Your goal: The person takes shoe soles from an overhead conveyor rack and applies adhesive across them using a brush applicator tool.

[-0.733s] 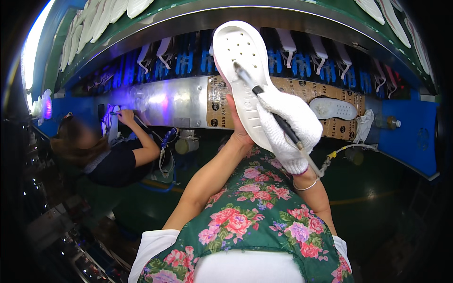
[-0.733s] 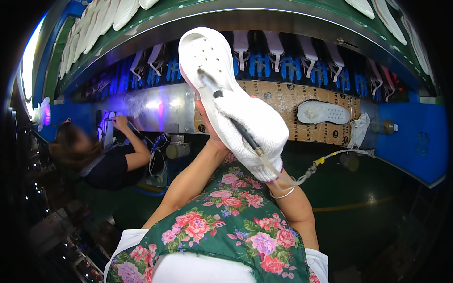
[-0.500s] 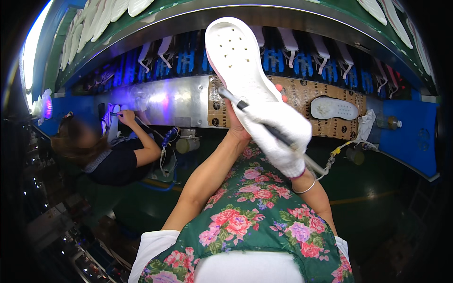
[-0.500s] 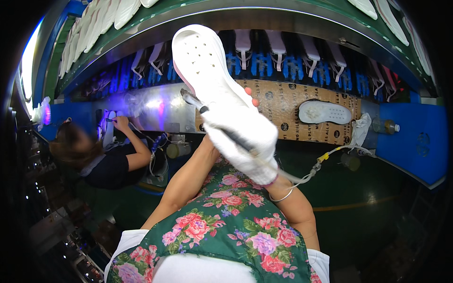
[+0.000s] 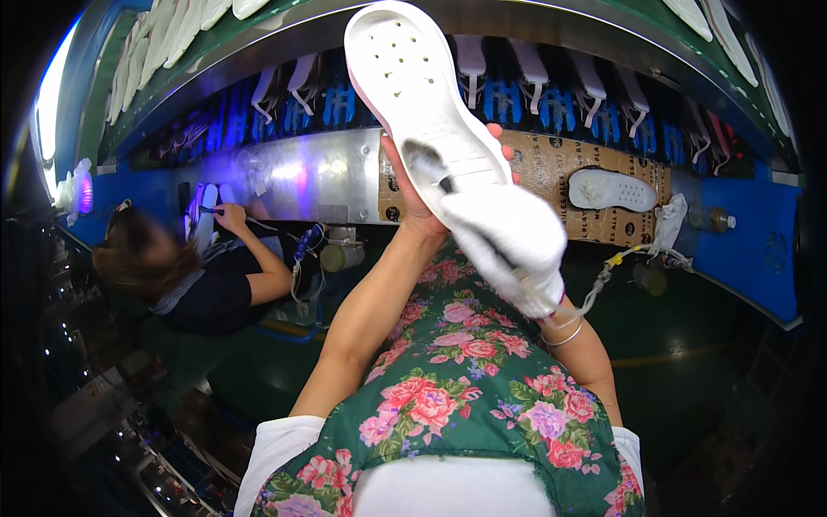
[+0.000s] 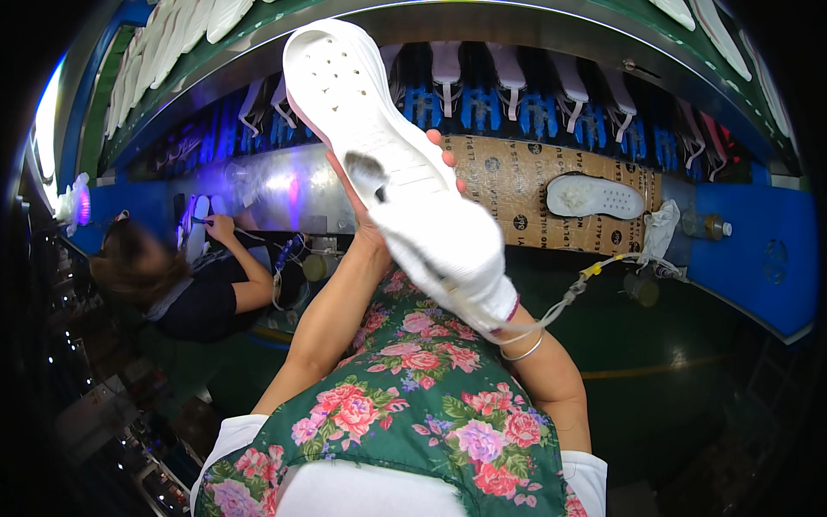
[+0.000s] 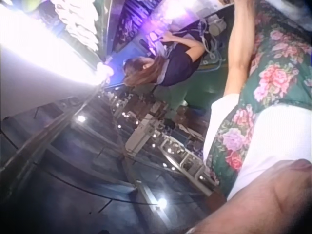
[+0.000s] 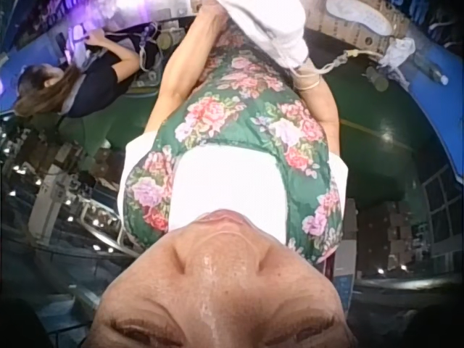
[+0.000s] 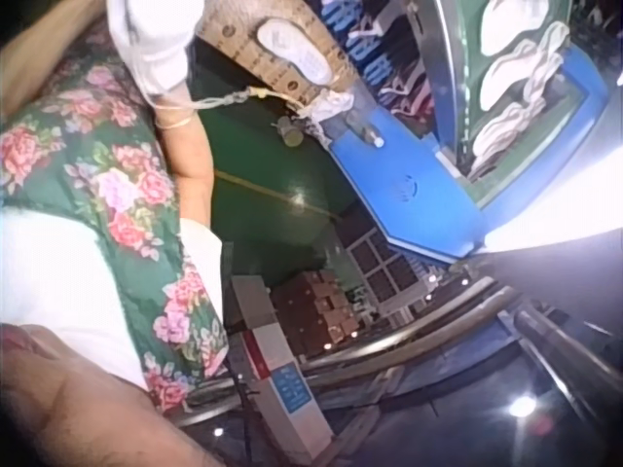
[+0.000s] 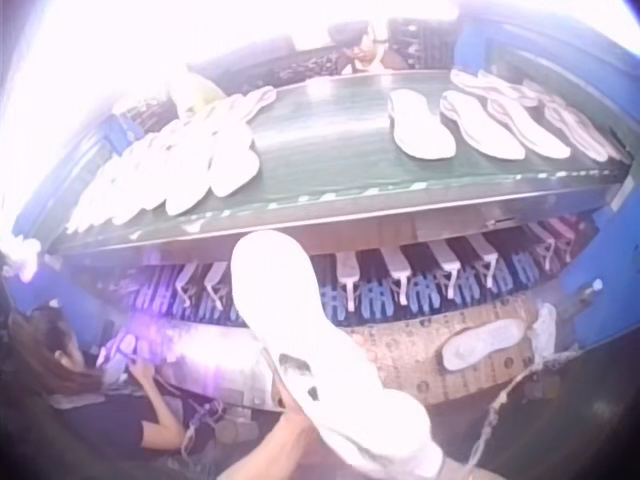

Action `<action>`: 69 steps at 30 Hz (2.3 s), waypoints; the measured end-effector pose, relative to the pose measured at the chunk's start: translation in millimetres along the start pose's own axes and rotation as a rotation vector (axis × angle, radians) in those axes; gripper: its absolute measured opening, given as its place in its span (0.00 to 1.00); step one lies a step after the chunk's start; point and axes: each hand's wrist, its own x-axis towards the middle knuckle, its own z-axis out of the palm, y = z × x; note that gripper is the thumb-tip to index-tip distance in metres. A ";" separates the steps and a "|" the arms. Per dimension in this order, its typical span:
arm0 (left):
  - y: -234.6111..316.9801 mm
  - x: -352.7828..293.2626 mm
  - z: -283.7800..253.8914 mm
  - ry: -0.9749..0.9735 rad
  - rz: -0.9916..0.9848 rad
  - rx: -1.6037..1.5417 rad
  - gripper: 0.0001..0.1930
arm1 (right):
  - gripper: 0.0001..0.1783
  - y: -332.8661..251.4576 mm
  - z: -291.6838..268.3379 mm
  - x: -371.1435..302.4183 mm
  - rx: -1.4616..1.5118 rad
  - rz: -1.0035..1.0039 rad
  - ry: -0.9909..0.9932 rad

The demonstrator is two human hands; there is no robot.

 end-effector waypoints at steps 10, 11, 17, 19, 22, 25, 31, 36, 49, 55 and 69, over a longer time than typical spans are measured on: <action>14.0 4.3 -17.5 -0.324 -0.092 0.010 0.64 | 0.15 2.7 -3.4 -11.7 0.046 -0.101 -0.151; 16.0 4.8 -16.7 -0.324 -0.112 0.021 0.63 | 0.15 3.5 -2.4 -15.6 0.020 -0.095 -0.144; 19.5 -1.3 -19.3 -0.205 -0.122 0.013 0.59 | 0.11 8.8 -12.4 -16.4 0.284 0.188 -0.119; 22.4 -2.1 -28.0 -0.242 -0.146 -0.003 0.58 | 0.12 4.8 -6.9 -16.7 0.126 -0.044 -0.179; 26.7 -6.7 -21.1 -0.179 -0.097 0.028 0.60 | 0.14 8.4 -12.6 -19.3 0.440 0.130 -0.271; 35.1 -2.4 -18.0 -0.217 -0.174 0.095 0.62 | 0.15 6.2 -11.5 -25.6 0.170 -0.018 -0.244; 37.1 6.9 3.2 -0.355 -0.165 0.082 0.56 | 0.12 -6.1 -10.9 -24.7 0.584 0.252 -0.315; 45.0 16.8 3.6 -0.568 -0.403 0.189 0.56 | 0.11 3.0 -15.3 -23.4 0.408 0.298 -0.116; 47.0 32.2 8.8 -0.621 -0.348 0.305 0.63 | 0.11 -8.7 -22.9 -31.2 0.430 0.307 -0.111; 48.3 44.4 3.7 -0.605 -0.437 0.269 0.63 | 0.25 -12.7 -11.3 -44.0 0.002 -0.068 -0.189; 42.8 34.2 14.3 -0.524 -0.330 0.279 0.62 | 0.15 -19.5 -10.0 -43.8 0.261 0.128 -0.225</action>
